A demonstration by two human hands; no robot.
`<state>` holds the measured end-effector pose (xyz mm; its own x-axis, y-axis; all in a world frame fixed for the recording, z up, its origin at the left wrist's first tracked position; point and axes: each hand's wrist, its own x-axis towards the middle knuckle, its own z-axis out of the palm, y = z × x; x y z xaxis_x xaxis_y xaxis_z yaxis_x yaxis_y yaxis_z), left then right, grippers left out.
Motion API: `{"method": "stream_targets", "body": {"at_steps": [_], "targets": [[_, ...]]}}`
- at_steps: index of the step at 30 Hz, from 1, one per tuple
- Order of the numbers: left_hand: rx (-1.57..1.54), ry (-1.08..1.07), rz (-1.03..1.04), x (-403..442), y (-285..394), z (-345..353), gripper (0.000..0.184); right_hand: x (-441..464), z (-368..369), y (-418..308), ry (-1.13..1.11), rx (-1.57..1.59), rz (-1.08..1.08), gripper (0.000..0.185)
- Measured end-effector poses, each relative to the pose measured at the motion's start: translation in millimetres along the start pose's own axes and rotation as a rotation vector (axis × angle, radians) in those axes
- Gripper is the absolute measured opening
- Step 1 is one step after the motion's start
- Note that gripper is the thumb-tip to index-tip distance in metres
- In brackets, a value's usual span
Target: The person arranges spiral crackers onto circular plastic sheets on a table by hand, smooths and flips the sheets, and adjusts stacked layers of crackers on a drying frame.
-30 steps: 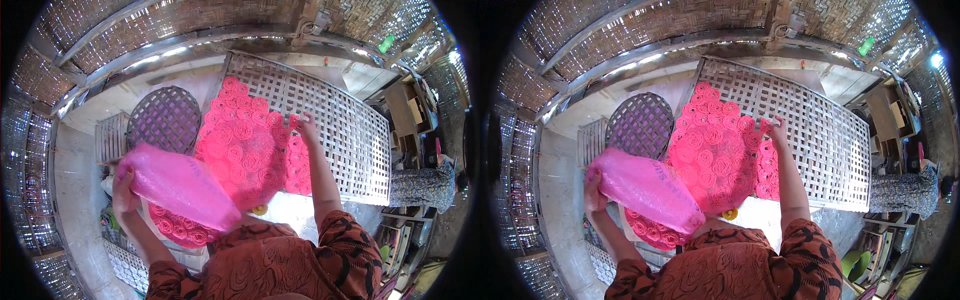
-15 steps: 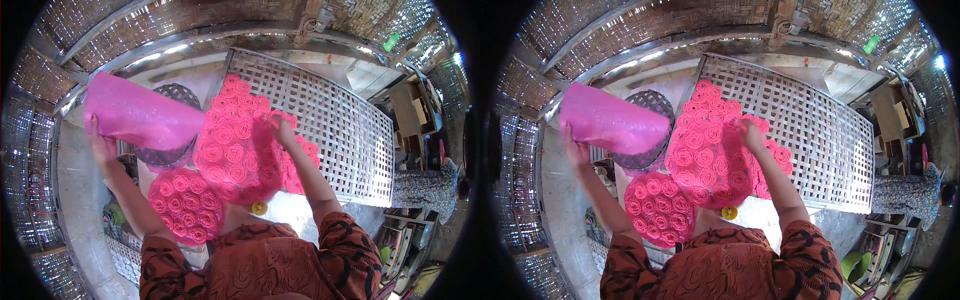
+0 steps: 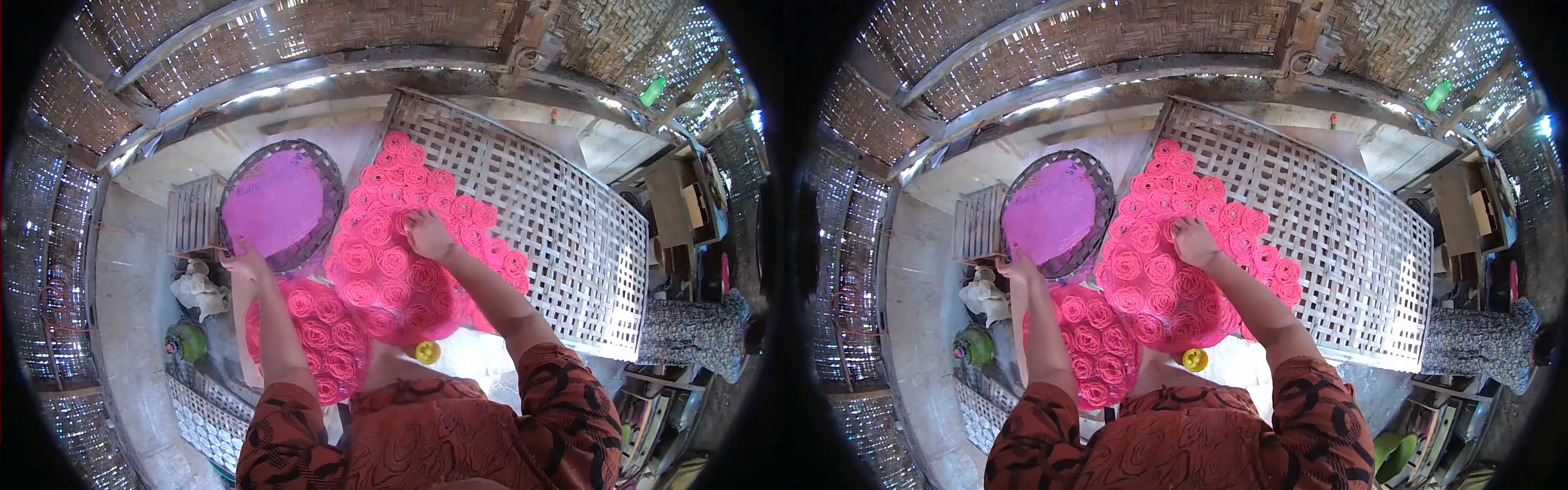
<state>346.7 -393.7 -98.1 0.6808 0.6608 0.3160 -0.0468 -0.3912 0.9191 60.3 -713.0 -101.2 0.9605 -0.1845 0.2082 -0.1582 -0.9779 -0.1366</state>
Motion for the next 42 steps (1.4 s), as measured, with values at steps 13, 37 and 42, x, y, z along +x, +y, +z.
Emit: {"method": "stream_targets", "body": {"at_steps": [13,37,42], "targets": [[0.119,-1.533,1.188,-197.0,85.6,-24.0,0.024,2.0,-11.2,1.9,-0.003,0.16,0.042,0.027],[-0.49,-1.412,-0.78,-137.4,78.6,24.0,0.024,-4.7,-49.0,145.7,0.442,1.538,0.946,0.009],[-0.613,-1.426,-0.753,-152.7,115.0,27.9,0.029,-6.3,-36.8,171.8,0.457,1.665,0.934,0.015]]}}
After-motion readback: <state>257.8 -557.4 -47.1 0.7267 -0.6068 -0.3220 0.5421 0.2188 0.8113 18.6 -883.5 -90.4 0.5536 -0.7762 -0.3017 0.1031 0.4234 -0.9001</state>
